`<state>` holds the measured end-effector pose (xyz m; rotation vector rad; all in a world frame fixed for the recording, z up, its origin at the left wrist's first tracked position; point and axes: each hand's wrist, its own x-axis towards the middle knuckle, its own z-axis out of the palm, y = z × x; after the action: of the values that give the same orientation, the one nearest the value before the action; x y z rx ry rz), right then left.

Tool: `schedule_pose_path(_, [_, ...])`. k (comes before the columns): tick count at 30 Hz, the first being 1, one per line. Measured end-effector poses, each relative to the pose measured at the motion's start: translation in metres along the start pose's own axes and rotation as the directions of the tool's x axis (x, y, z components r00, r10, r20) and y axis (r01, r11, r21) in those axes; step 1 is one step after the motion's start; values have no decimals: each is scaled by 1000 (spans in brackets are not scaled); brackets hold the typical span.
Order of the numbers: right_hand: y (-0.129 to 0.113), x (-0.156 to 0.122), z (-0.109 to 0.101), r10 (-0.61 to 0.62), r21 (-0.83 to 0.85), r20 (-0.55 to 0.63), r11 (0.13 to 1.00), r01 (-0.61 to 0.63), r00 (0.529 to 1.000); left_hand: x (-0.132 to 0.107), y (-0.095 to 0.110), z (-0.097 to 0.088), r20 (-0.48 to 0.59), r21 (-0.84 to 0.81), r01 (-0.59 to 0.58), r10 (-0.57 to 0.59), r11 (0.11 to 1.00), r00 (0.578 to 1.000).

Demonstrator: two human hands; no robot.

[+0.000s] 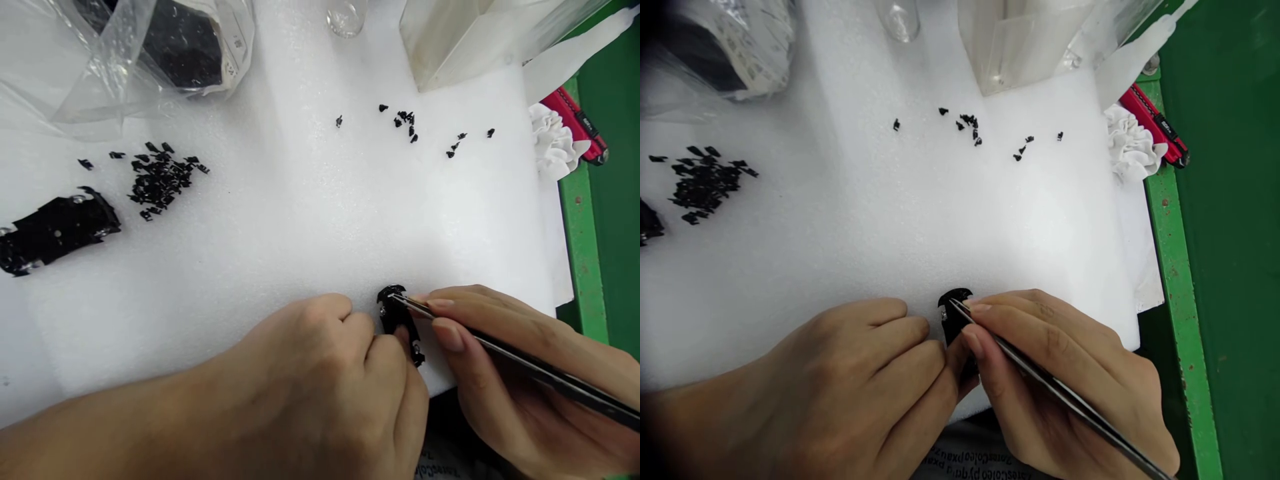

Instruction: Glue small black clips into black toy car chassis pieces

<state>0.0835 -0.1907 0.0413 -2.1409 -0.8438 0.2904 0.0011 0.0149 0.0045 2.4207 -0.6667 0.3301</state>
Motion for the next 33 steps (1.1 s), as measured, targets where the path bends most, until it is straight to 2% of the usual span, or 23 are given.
schedule_pose_path(3, [8, 1, -1, -2, 16, -21, 1000, 2, 1000, -2, 0, -5, -36, 84, -74, 77, 994, 996])
schedule_pose_path(5, [11, 4, 3, 95, 79, -175, 994, -82, 980, -3, 3, -11, -7, 157, -86, 88, 984, 996])
schedule_pose_path(7, [12, 8, 8, 183, 159, -356, 978, -133, 916, -5, 9, -17, 33, 196, -17, 11, 980, 999])
schedule_pose_path(9, [14, 13, 11, 191, 184, -432, 975, -122, 882, -5, 14, -20, 29, 203, 66, -73, 977, 997])
schedule_pose_path(14, [24, 18, 0, 146, 167, -262, 981, -104, 954, 0, 15, -13, -30, 149, 81, -77, 986, 997])
schedule_pose_path(19, [28, 16, -9, 153, 150, -200, 981, -124, 968, -5, 13, -7, -40, 154, 108, -103, 982, 994])
schedule_pose_path(21, [23, 18, -7, 183, 161, -203, 975, -152, 962, -10, 15, -7, -53, 206, 122, -114, 971, 992])
schedule_pose_path(23, [16, 19, -2, 252, 186, -243, 960, -210, 937, -13, 19, -7, -60, 275, 133, -121, 952, 991])
schedule_pose_path(26, [12, 21, 2, 326, 209, -299, 939, -272, 897, -13, 25, -7, -106, 328, 227, -203, 917, 973])
schedule_pose_path(28, [16, 22, -1, 277, 194, -240, 953, -233, 931, -13, 26, -7, -115, 320, 252, -227, 913, 967])
schedule_pose_path(30, [23, 22, -6, 197, 165, -173, 972, -168, 965, -14, 25, -7, -96, 318, 201, -179, 926, 979])
schedule_pose_path(33, [31, 22, -12, 150, 138, -144, 982, -130, 978, -14, 21, -6, -90, 287, 150, -130, 946, 988])
